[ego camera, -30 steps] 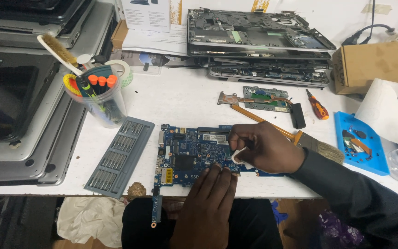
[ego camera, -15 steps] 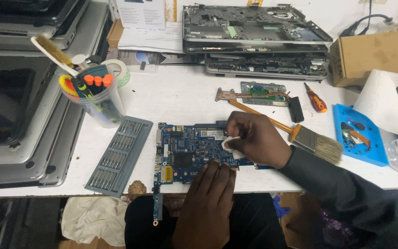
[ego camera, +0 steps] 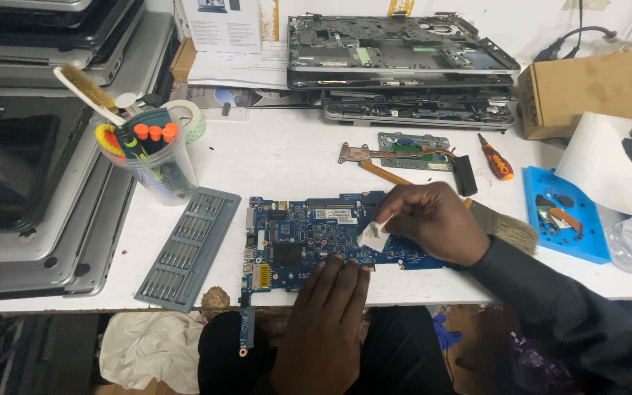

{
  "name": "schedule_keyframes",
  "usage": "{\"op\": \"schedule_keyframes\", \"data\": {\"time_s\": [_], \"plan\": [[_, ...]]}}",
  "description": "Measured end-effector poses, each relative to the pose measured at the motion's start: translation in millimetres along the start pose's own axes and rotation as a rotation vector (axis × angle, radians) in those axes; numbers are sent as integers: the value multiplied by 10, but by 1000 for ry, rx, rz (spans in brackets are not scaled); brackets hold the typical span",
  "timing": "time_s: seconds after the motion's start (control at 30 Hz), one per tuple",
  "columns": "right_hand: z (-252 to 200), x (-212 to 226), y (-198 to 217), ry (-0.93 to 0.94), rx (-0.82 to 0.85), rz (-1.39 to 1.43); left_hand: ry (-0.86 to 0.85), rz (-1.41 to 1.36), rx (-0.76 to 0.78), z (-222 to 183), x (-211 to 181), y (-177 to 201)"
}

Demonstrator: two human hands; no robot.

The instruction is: Extracting a motherboard from a laptop chassis and cleaning it using a brush, tissue, and cleaning solution.

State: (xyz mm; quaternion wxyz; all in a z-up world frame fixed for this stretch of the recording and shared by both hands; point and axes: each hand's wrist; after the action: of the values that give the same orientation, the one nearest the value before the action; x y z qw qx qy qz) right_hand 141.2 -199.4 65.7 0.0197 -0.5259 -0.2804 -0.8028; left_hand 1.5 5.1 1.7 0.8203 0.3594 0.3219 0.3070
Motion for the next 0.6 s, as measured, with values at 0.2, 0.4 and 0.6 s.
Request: {"op": "schedule_keyframes", "data": {"time_s": [0.2, 0.4, 0.6], "plan": [[-73, 190, 115, 358, 203, -359, 13, 13, 2, 4, 1, -19], [1, 322, 174, 291, 328, -454, -6, -9, 22, 9, 26, -12], [134, 253, 138, 216, 324, -514, 3, -16, 8, 16, 20, -36]]}}
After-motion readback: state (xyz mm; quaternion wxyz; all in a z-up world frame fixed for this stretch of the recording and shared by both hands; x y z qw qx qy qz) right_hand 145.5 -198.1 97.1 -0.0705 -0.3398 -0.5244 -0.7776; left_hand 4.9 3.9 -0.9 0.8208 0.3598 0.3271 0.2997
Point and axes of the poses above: each hand's wrist, its own z-axis towards the middle knuckle, its own y-axis out of the back of the hand, x = y × z, and after that the axes turned 2 degrees about z, right-handed
